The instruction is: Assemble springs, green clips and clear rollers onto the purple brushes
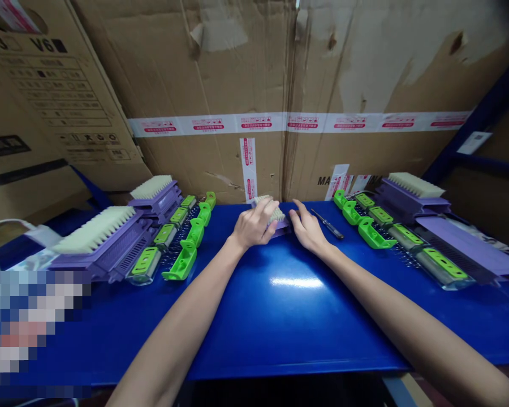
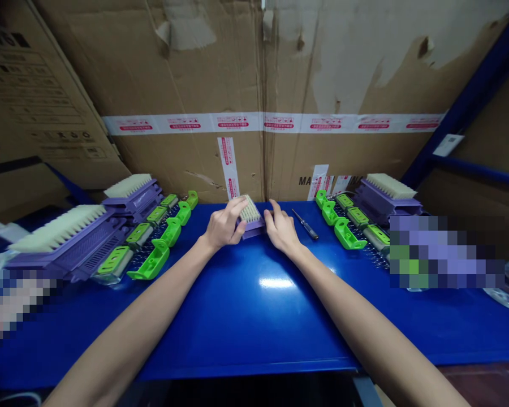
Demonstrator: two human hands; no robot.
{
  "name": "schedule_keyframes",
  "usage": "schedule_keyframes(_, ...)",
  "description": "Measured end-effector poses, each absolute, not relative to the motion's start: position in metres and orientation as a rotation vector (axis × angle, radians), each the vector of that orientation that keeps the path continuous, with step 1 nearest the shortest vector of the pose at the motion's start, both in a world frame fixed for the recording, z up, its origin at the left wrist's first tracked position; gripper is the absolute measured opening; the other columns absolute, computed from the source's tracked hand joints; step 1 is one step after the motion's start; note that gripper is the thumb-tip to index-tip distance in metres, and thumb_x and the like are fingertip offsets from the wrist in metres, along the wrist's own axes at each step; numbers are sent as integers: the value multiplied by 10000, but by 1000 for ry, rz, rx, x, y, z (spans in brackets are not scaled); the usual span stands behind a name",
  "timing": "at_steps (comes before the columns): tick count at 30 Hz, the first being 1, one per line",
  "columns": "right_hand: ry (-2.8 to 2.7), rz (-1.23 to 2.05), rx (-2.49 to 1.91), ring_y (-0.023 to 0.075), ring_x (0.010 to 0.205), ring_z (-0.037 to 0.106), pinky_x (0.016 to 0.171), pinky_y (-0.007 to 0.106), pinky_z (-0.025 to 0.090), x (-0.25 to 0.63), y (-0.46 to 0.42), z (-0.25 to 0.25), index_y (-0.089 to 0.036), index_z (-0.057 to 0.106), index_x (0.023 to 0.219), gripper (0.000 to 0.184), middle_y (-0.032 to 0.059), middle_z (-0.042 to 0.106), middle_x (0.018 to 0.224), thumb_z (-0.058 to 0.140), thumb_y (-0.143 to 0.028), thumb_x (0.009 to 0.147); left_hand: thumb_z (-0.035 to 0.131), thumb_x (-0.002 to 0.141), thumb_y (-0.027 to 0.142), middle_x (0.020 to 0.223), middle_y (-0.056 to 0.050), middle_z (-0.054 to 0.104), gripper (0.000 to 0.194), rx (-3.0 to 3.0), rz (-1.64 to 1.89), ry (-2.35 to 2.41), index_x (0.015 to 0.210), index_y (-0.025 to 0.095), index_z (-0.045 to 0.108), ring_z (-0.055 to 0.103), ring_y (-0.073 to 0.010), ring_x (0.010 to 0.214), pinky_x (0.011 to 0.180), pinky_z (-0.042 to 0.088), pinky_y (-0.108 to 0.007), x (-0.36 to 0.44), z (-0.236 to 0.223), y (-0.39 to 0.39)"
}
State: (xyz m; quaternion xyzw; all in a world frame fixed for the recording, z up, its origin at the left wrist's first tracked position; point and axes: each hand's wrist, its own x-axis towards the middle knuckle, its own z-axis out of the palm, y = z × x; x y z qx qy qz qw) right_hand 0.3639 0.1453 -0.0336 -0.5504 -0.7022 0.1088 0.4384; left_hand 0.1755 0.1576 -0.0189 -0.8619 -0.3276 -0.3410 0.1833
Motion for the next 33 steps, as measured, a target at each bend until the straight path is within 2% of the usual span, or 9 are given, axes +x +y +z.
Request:
schedule_keyframes(4,-1596,179,-1416,309,1074,587,958,500,414,371,147,-31,-190,469,1312,487,124,663,1099,326,-438,917,393,825,202,1305,-152,489,473,-2480,-860,-838,1297,199,427,521,-272,1169,901,463,-428,179,-22,159)
schedule_keyframes(6,-1583,159,-1437,319,1075,579,946,505,417,373,147,-30,-168,462,1317,505,143,653,1114,315,-438,916,425,805,182,1282,-157,502,492,-2465,-780,-847,1296,183,444,510,-287,1154,925,429,-448,181,-20,159)
schedule_keyframes(10,-1641,138,-1433,315,1057,583,935,498,422,375,146,-28,-143,449,1325,502,150,657,1095,320,-403,916,434,866,308,1215,-177,544,438,-2399,-705,-933,1259,124,496,506,-310,1123,931,388,-453,181,-18,160)
schedule_keyframes(16,-1797,2,-1407,306,979,598,876,487,440,373,143,-27,-171,469,1307,452,127,686,1030,342,-368,920,419,896,488,1122,-169,597,493,-2303,-706,-1120,1211,130,547,544,-309,1044,876,394,-438,179,-21,165)
schedule_keyframes(23,-1894,-100,-1409,307,1001,591,864,473,433,375,137,-16,-161,526,1257,416,137,682,1069,352,-340,923,437,892,509,1072,-163,622,482,-2295,-699,-1111,1167,139,578,558,-302,980,811,397,-434,175,-20,167)
schedule_keyframes(29,-1860,-188,-1339,276,929,614,836,433,460,386,129,14,-166,609,1131,345,115,695,1010,409,-320,897,472,876,519,1156,-160,610,534,-2330,-764,-1103,1237,129,524,544,-299,1065,865,385,-427,170,-21,169)
schedule_keyframes(33,-1889,-209,-1284,267,918,625,826,433,477,393,101,39,-176,618,1121,339,104,693,966,414,-328,898,470,858,572,1208,-179,590,608,-2293,-807,-1158,1253,111,506,539,-309,1111,913,375,-437,169,-22,169)
